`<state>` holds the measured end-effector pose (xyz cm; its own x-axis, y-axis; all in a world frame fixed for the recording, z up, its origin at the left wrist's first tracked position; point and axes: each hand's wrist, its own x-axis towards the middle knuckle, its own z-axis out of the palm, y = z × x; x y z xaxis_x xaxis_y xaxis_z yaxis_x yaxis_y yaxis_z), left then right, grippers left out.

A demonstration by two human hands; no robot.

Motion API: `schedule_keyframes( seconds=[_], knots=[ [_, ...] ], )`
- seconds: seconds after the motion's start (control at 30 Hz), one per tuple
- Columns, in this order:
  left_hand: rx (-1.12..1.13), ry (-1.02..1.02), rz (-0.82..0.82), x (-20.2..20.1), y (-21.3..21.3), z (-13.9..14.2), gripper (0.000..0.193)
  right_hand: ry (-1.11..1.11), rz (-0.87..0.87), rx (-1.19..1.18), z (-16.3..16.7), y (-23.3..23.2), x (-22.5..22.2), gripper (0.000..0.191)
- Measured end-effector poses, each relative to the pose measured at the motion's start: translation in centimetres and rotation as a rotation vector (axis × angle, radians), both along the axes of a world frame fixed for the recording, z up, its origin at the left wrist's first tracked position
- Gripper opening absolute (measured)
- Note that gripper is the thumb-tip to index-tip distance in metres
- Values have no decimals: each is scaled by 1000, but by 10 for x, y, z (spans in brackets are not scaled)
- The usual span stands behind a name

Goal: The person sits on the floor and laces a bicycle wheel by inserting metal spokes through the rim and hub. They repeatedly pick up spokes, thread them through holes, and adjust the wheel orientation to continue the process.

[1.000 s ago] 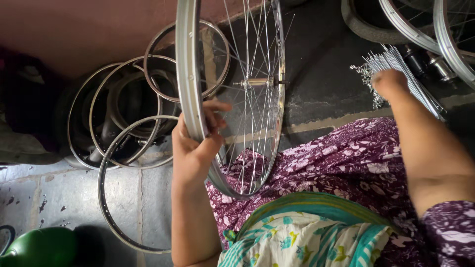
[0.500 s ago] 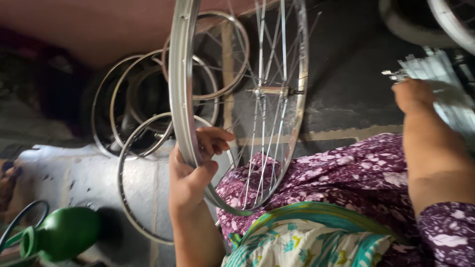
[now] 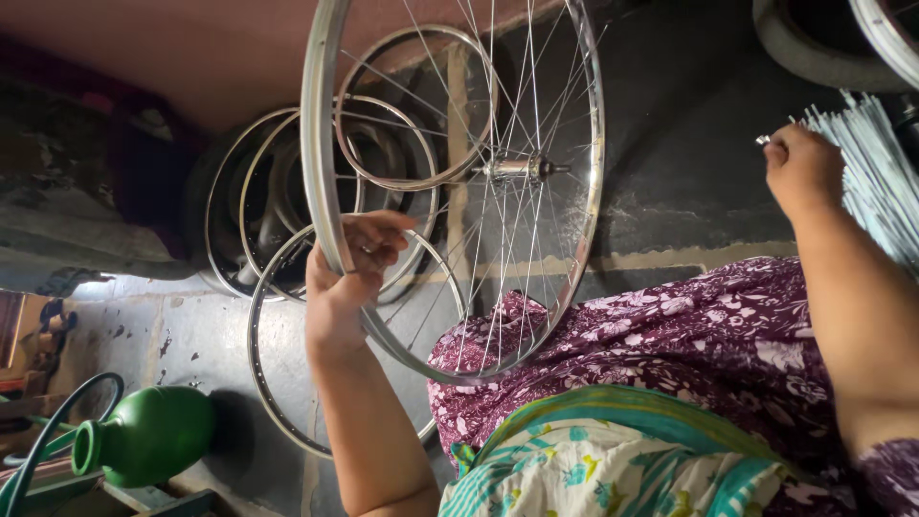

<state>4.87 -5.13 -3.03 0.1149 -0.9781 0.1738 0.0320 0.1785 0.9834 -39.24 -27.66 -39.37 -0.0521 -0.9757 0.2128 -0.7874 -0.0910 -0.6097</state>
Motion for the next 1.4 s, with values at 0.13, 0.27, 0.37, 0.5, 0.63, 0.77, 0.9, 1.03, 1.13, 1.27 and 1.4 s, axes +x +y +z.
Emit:
schedule_keyframes(
  seconds=[0.13,0.27,0.37,0.5,0.63,0.77,0.9,1.03,1.13,1.27,1.4],
  knots=[
    [-36,-4,-31,-8,-20,-1,33,-506,47,110,46,39,25,18],
    [-31,5,-5,-40,-41,-2,30,-885,235,181,106,103,73,15],
    [-81,-51,49,-78,-66,-6,33,-954,581,186,156,149,92,8],
    [10,-88,190,-143,-87,-21,28,-937,1000,-90,207,186,92,12],
    [-259,28,141,-206,-80,-43,36,-928,960,-121,211,196,90,12],
    [-393,-2,-117,-207,-57,-66,44,-937,947,-19,191,202,76,14],
    [-251,318,-509,-172,-70,-80,50,-953,1035,-80,180,197,70,15],
    [-216,86,-471,-158,-103,-89,31,-885,1078,-98,185,193,73,14],
    [-162,91,-420,-157,-117,-98,22,-916,1108,-47,189,195,76,16],
    [-275,158,-467,-157,-124,-116,16,-928,1112,2,187,197,74,17],
    [-76,368,-569,-153,-126,-128,16,-936,1128,-59,181,195,71,16]
  ],
)
